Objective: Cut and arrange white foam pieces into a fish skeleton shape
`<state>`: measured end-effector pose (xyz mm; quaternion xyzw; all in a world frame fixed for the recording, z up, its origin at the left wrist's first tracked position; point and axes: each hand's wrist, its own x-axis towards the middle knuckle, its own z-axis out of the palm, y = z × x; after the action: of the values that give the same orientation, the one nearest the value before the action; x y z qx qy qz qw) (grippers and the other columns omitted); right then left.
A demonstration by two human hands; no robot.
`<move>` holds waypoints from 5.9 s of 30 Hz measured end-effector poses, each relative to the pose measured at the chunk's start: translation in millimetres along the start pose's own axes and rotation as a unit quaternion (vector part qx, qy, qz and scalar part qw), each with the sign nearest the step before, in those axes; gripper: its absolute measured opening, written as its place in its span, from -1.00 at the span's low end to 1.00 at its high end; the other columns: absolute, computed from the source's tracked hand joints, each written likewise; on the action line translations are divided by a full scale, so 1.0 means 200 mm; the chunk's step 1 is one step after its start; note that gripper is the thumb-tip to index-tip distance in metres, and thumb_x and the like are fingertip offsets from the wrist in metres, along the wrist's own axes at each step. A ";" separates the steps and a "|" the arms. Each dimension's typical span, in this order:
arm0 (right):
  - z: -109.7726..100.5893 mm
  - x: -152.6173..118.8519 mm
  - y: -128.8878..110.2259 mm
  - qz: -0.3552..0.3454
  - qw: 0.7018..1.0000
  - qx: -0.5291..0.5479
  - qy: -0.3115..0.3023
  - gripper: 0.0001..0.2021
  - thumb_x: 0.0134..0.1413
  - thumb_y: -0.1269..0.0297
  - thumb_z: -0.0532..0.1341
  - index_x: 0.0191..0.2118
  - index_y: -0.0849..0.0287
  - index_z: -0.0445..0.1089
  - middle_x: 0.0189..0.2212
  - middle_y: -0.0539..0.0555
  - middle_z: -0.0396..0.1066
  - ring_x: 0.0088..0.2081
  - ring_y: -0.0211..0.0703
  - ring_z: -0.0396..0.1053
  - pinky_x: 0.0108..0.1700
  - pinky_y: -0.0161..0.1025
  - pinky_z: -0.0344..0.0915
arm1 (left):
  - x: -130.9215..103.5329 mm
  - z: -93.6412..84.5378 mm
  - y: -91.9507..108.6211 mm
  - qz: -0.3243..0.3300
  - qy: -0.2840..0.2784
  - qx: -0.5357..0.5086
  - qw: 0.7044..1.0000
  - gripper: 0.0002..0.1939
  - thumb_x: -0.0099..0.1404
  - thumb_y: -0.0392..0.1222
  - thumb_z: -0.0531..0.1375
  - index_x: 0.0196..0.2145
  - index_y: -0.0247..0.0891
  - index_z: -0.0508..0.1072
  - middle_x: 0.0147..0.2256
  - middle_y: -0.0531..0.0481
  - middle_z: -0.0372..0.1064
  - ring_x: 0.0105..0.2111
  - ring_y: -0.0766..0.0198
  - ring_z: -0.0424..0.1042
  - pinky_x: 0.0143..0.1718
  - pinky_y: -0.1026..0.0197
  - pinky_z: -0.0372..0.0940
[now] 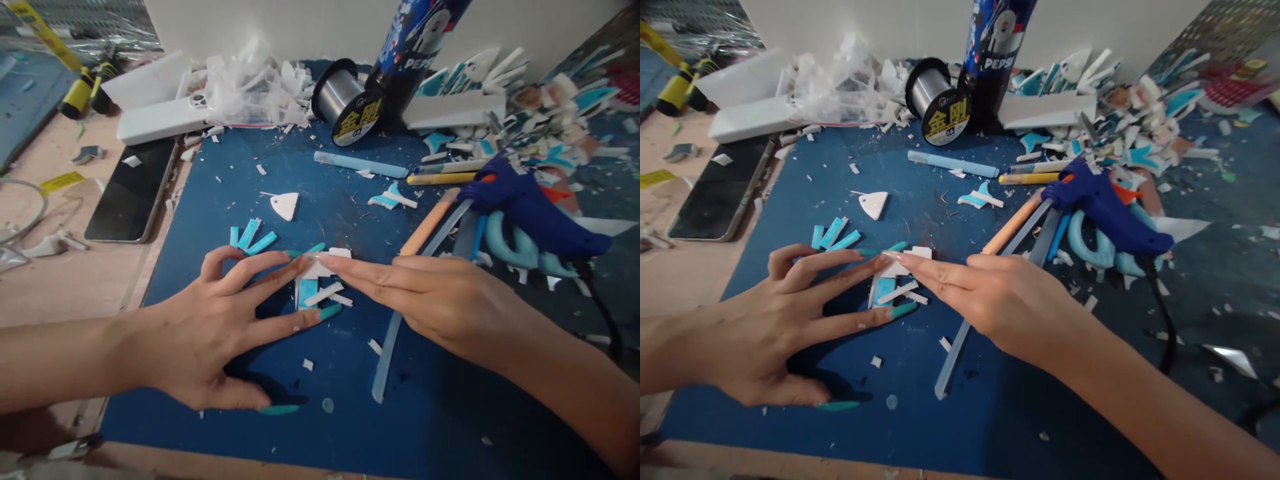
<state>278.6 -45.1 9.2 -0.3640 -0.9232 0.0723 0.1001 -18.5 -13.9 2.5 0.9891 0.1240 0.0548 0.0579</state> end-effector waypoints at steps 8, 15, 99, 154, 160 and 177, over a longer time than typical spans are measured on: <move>-0.01 0.03 -0.01 -0.045 0.999 -0.006 -0.018 -0.40 0.17 0.67 -0.12 0.29 0.14 0.08 0.20 0.03 0.24 -0.08 -0.20 0.48 -0.15 -0.22 0.47 | 0.00 0.00 0.00 0.004 -0.003 0.005 1.000 -0.19 0.20 0.40 -0.01 0.26 -0.10 0.14 0.27 -0.33 0.02 0.14 -0.29 0.09 0.01 -0.24 -0.07; -0.02 0.04 -0.01 -0.051 0.998 -0.022 -0.037 -0.39 0.15 0.68 -0.12 0.28 0.15 0.12 0.21 0.00 0.23 -0.16 -0.23 0.49 -0.14 -0.23 0.47 | 0.00 0.00 0.00 -0.004 -0.004 0.002 1.000 -0.19 0.16 0.43 0.01 0.25 -0.02 0.15 0.27 -0.28 0.04 0.14 -0.29 0.09 0.02 -0.25 -0.02; -0.03 0.09 -0.21 0.247 0.941 0.193 0.129 -0.91 0.27 0.27 0.10 -0.19 0.12 0.31 -0.63 -0.09 0.43 -0.70 -0.34 0.32 -0.66 -0.39 0.19 | 0.09 -0.01 -0.03 -0.087 0.076 0.119 0.986 -0.78 0.36 -0.08 0.04 -0.34 -0.29 0.29 -0.36 -0.10 0.31 -0.35 0.10 0.21 -0.38 0.12 0.00; -0.06 0.27 -0.22 0.317 0.826 0.431 0.175 -0.74 0.31 0.10 0.02 -0.38 0.09 0.25 -0.57 -0.02 0.44 -0.55 -0.23 0.43 -0.42 -0.26 0.41 | -0.05 0.03 0.17 -0.060 0.186 0.023 0.981 -0.65 0.28 -0.23 0.09 -0.06 -0.52 0.43 -0.05 -0.27 0.45 -0.03 -0.15 0.40 -0.09 -0.07 0.43; -0.04 0.18 -0.15 0.474 0.738 0.481 -0.010 -0.62 0.19 -0.12 0.05 -0.41 0.10 0.17 -0.75 -0.12 0.28 -0.75 -0.23 0.32 -0.75 -0.36 0.21 | -0.04 0.02 0.17 -0.053 0.186 0.036 0.980 -0.67 0.30 -0.24 0.08 -0.07 -0.52 0.43 -0.08 -0.25 0.46 -0.08 -0.11 0.42 -0.15 -0.04 0.43; 0.07 0.14 -0.24 0.200 0.972 0.102 0.070 -0.56 0.32 0.37 -0.02 0.27 0.25 0.10 -0.70 -0.15 0.29 -0.76 -0.36 0.15 -0.64 -0.40 0.10 | -0.05 0.01 0.17 -0.050 0.197 0.063 0.977 -0.67 0.28 -0.22 0.09 -0.09 -0.45 0.48 -0.09 -0.15 0.50 -0.12 -0.10 0.44 -0.21 -0.01 0.40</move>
<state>223.4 -60.5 10.2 -0.5332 -0.8100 0.1595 0.1846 -19.0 -48.8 3.4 0.9530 0.1855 0.2379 -0.0272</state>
